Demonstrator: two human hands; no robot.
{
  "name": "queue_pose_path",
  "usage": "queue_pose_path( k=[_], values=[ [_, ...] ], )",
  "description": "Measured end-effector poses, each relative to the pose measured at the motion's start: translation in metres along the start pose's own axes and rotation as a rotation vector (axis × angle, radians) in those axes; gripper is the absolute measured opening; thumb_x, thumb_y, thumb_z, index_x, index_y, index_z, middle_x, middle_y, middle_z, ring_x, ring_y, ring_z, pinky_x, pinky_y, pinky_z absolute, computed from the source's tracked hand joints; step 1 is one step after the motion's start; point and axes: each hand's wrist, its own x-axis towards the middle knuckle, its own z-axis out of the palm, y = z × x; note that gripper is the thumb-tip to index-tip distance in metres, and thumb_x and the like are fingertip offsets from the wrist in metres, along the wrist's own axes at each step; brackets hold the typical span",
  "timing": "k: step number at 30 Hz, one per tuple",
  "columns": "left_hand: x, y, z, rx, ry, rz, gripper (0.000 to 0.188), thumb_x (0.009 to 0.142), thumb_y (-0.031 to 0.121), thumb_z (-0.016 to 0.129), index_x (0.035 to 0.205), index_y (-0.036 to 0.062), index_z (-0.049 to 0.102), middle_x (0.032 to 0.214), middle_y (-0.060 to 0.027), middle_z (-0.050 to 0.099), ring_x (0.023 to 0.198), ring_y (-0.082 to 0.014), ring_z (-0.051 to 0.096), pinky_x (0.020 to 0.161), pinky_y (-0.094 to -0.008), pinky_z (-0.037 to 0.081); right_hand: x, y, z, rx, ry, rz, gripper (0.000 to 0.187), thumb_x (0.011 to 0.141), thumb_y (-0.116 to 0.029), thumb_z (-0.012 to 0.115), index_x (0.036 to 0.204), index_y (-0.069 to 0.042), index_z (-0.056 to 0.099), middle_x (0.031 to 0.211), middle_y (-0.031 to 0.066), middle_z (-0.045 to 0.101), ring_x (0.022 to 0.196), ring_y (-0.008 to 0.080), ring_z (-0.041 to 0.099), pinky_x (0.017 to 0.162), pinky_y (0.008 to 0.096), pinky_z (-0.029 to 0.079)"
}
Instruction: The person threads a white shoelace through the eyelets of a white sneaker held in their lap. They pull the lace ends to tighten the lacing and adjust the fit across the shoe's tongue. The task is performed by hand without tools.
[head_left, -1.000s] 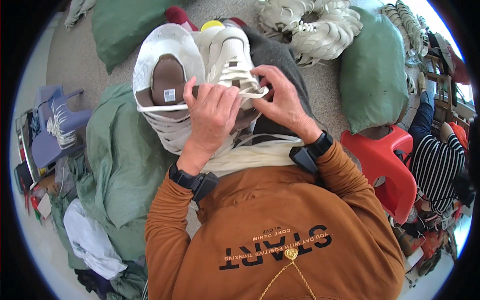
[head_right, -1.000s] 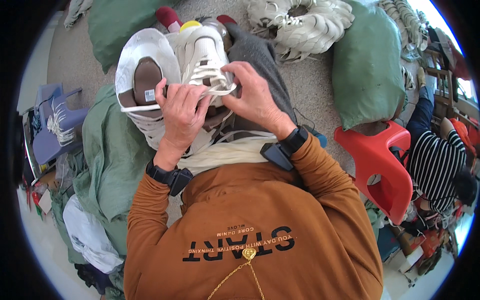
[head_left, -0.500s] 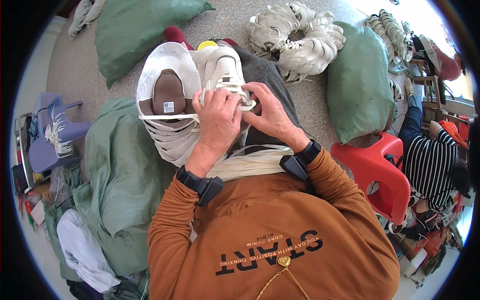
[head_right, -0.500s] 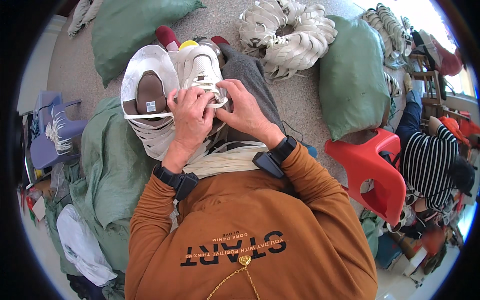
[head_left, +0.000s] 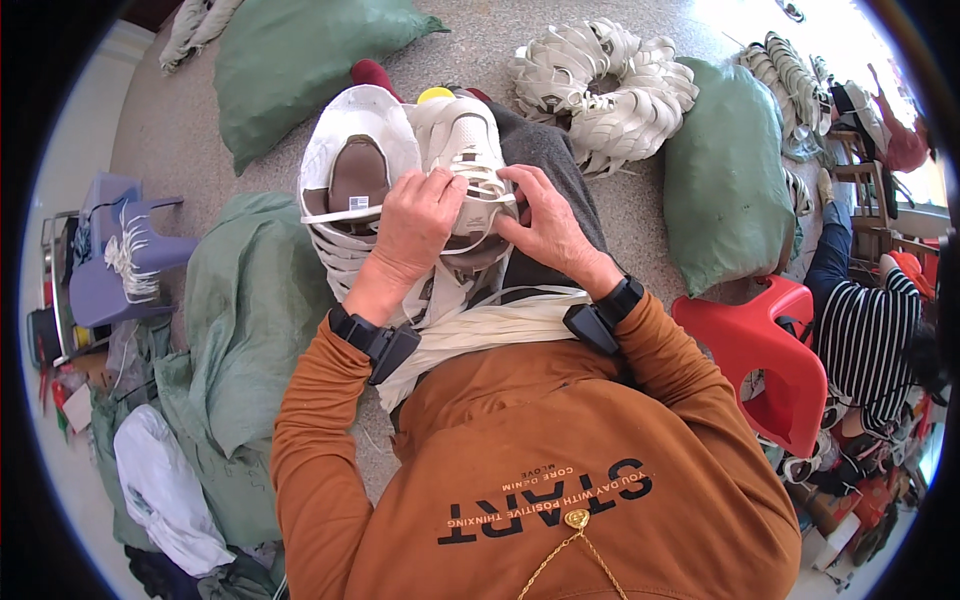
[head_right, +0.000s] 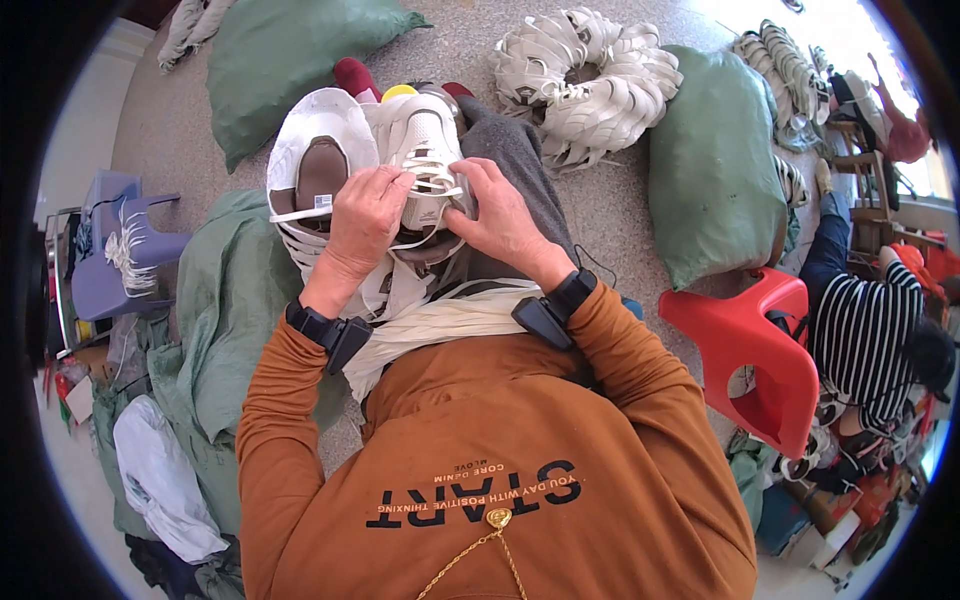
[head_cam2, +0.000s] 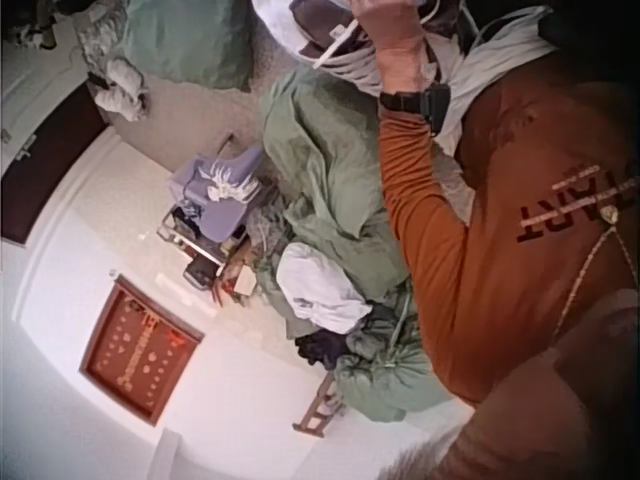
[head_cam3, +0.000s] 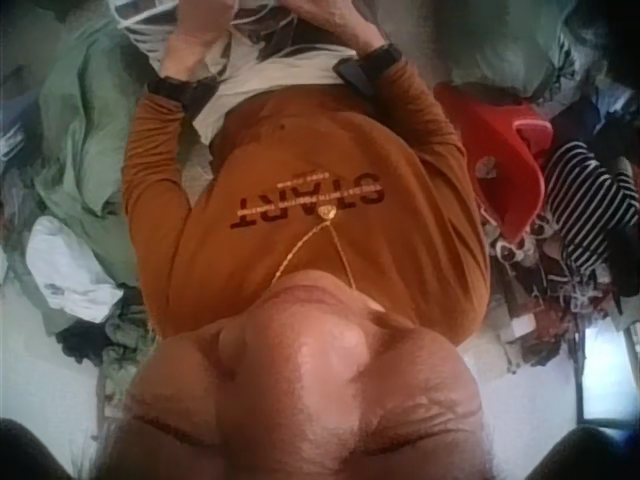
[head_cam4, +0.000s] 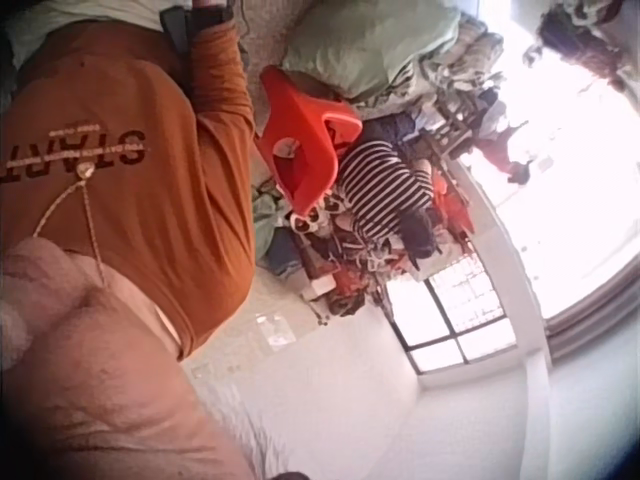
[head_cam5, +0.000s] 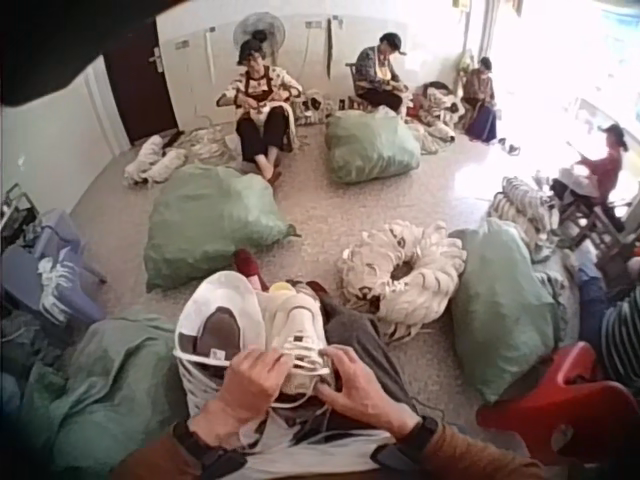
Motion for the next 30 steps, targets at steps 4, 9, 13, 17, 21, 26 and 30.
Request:
queue_pose_path(
  k=[4,9,13,17,21,26,30],
  values=[
    [-0.012,-0.004,-0.016,-0.075,-0.087,-0.106,0.026,0.083,0.004,0.069,0.109,0.0042,0.068,0.095,-0.0084,0.065,0.080,-0.0275,0.066,0.073,-0.0375,0.055,-0.002,-0.006,-0.007,-0.068,-0.050,-0.029,0.061,0.085,-0.022,0.077,0.136,0.000,0.051,0.129,0.0148,0.053,0.095,0.0240,0.059,0.077,0.0339,0.054],
    [-0.033,-0.011,-0.035,-0.122,-0.139,-0.205,0.023,0.086,0.005,0.068,0.110,0.0049,0.068,0.087,-0.0078,0.065,0.071,-0.0249,0.065,0.061,-0.0365,0.051,0.004,-0.026,-0.030,-0.078,-0.233,0.060,0.069,0.085,-0.033,0.078,0.136,0.004,0.049,0.132,0.0235,0.054,0.118,0.0422,0.058,0.098,0.0440,0.049],
    [-0.030,-0.014,-0.069,0.020,-0.159,-0.135,0.025,0.085,0.004,0.067,0.110,0.0065,0.068,0.087,-0.0073,0.063,0.071,-0.0235,0.063,0.063,-0.0361,0.049,0.013,-0.039,-0.032,-0.215,-0.045,-0.220,0.048,0.090,-0.025,0.074,0.129,0.000,0.059,0.131,0.0212,0.057,0.120,0.0388,0.057,0.103,0.0437,0.046],
    [-0.033,-0.025,-0.093,0.100,-0.091,-0.080,0.025,0.085,0.006,0.063,0.110,0.0067,0.067,0.089,-0.0069,0.061,0.073,-0.0240,0.063,0.063,-0.0361,0.050,0.031,-0.049,-0.013,-0.351,-0.185,-0.201,0.027,0.087,-0.018,0.072,0.109,-0.003,0.070,0.109,0.0158,0.068,0.111,0.0340,0.061,0.098,0.0461,0.046],
    [-0.054,-0.062,-0.130,0.254,-0.127,-0.209,0.027,0.085,0.004,0.060,0.111,0.0076,0.068,0.090,-0.0065,0.061,0.075,-0.0254,0.064,0.065,-0.0359,0.052,0.031,-0.049,-0.024,0.049,-0.195,0.050,0.017,0.086,-0.012,0.068,0.100,-0.003,0.072,0.089,0.0136,0.068,0.098,0.0317,0.064,0.094,0.0435,0.045],
    [-0.061,-0.110,-0.173,0.377,0.083,-0.313,0.024,0.088,0.004,0.065,0.110,0.0104,0.070,0.089,-0.0051,0.061,0.079,-0.0255,0.063,0.067,-0.0375,0.049,0.019,-0.046,-0.020,-0.248,0.023,-0.193,0.035,0.087,-0.012,0.067,0.121,-0.004,0.063,0.117,0.0156,0.065,0.113,0.0358,0.059,0.098,0.0450,0.043],
    [-0.037,-0.126,-0.203,0.560,0.135,-0.218,0.021,0.089,0.006,0.067,0.109,0.0120,0.071,0.090,-0.0031,0.062,0.084,-0.0239,0.062,0.074,-0.0374,0.047,0.043,-0.077,0.001,-0.184,0.053,-0.437,0.028,0.089,-0.010,0.065,0.115,-0.001,0.065,0.106,0.0151,0.068,0.104,0.0358,0.063,0.095,0.0453,0.045]
  ],
)
